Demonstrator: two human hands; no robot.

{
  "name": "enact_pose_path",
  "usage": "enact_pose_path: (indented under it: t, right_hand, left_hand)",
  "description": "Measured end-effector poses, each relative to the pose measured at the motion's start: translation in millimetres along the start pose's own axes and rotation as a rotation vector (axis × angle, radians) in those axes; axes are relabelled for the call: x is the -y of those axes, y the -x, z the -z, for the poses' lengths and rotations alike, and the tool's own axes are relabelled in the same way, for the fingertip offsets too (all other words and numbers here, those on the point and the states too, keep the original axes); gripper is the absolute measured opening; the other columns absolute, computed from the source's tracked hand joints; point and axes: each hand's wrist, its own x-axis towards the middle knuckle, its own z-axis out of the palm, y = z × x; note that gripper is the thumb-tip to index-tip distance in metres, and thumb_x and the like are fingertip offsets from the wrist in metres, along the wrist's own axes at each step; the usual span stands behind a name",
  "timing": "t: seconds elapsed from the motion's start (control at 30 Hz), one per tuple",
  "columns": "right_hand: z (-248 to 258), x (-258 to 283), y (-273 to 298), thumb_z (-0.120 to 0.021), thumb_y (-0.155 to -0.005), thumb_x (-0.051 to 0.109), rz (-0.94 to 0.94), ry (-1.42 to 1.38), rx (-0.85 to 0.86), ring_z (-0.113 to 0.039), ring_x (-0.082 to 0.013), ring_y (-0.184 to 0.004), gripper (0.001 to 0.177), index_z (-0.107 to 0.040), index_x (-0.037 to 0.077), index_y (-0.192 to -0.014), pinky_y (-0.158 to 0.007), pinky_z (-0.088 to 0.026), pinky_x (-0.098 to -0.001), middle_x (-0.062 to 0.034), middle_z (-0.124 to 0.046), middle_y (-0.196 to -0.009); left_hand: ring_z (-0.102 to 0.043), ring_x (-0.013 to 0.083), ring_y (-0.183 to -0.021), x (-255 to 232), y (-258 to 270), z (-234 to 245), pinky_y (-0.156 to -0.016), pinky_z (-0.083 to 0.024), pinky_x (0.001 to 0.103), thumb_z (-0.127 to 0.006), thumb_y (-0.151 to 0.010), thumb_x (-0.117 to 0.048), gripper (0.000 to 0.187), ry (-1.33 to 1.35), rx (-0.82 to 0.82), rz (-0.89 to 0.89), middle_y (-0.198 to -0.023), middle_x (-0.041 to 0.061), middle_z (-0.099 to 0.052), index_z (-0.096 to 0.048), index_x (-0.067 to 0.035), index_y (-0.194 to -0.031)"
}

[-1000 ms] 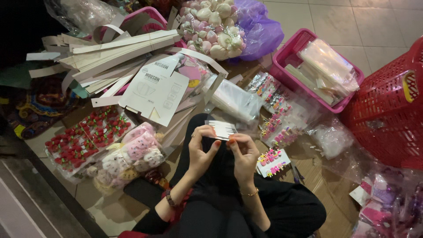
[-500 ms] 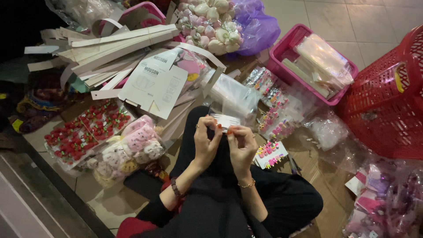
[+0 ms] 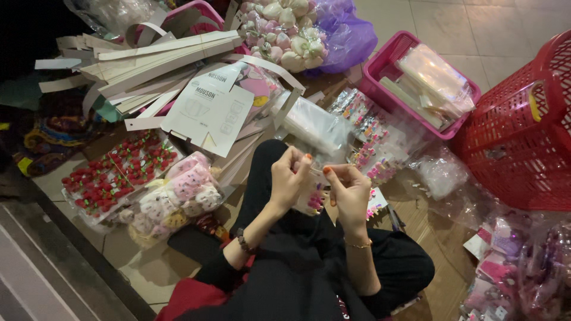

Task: The person organizes hair clips on cardboard backing and places them into clear plastic bags by hand while sitting on the floor.

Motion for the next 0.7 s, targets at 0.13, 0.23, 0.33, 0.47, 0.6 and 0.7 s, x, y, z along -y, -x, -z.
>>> enact_pose_path:
  t: [0.13, 0.23, 0.33, 0.47, 0.6, 0.7]
  right_hand:
    - [5.0, -4.1, -6.3, -0.081, -0.089, 0.008, -0.036, -0.040, -0.006, -0.042, -0.0061, -0.025, 0.016, -0.074, -0.004, -0.097, -0.026, -0.032, -0.0195, -0.0121, -0.067, -0.068]
    - [3.7, 8.3, -6.1, -0.085, -0.086, 0.012, -0.052, 0.050, 0.001, -0.044, -0.0062, -0.026, 0.018, -0.077, 0.001, -0.099, -0.027, -0.033, -0.0193, -0.0097, -0.071, -0.069]
    - [4.7, -2.2, -7.4, -0.083, -0.088, 0.024, -0.023, 0.125, 0.099, -0.048, -0.0011, -0.042, 0.025, -0.079, 0.012, -0.109, -0.039, -0.040, -0.0178, -0.0030, -0.075, -0.078]
    - [3.5, -11.5, -1.5, -0.077, -0.095, 0.036, -0.089, 0.228, 0.176, -0.056, -0.0095, -0.050, 0.028, -0.075, 0.010, -0.084, -0.047, -0.052, -0.0257, -0.0024, -0.064, -0.061]
    - [-6.3, 20.2, 4.0, -0.071, -0.099, 0.031, -0.021, 0.210, 0.085, -0.051, -0.0082, -0.044, 0.027, -0.075, 0.010, -0.081, -0.038, -0.044, -0.0229, -0.0039, -0.060, -0.052]
    - [9.5, -17.1, -13.6, -0.070, -0.102, 0.033, 0.051, 0.207, -0.036, -0.048, -0.0075, -0.044, 0.030, -0.072, 0.012, -0.080, -0.039, -0.039, -0.0205, -0.0017, -0.054, -0.051]
  left_hand:
    - [-0.041, 0.0084, -0.059, -11.6, -0.2, -3.2, -0.054, -0.042, 0.026, -0.066, -0.091, -0.027, 0.029, 0.084, 0.015, 0.056, -0.053, -0.001, -0.037, -0.055, -0.010, -0.069]
    - [-0.047, 0.0116, -0.058, -6.3, -2.2, -1.8, -0.055, -0.042, 0.028, -0.069, -0.090, -0.037, 0.031, 0.048, 0.022, 0.133, -0.054, 0.005, -0.049, -0.063, -0.010, -0.075]
    - [-0.051, 0.0148, -0.062, -7.0, -5.9, 1.9, -0.059, -0.044, 0.030, -0.070, -0.087, -0.034, 0.027, 0.017, -0.015, 0.154, -0.057, 0.008, -0.051, -0.064, -0.009, -0.080]
    - [-0.055, 0.0146, -0.068, -17.9, -7.7, 7.1, -0.064, -0.048, 0.030, -0.070, -0.091, -0.053, 0.045, 0.004, -0.036, 0.192, -0.063, 0.010, -0.059, -0.065, -0.009, -0.082]
    - [-0.071, 0.0438, -0.096, -31.5, 0.0, 10.7, -0.086, -0.056, 0.050, -0.058, -0.097, -0.042, 0.033, 0.008, 0.106, 0.216, -0.099, 0.027, -0.070, -0.058, -0.017, -0.118]
    - [-0.070, 0.0416, -0.082, -3.7, 3.3, 10.4, -0.076, -0.053, 0.052, -0.047, -0.102, -0.061, 0.049, -0.066, 0.246, 0.229, -0.083, 0.023, -0.070, -0.063, -0.015, -0.107]
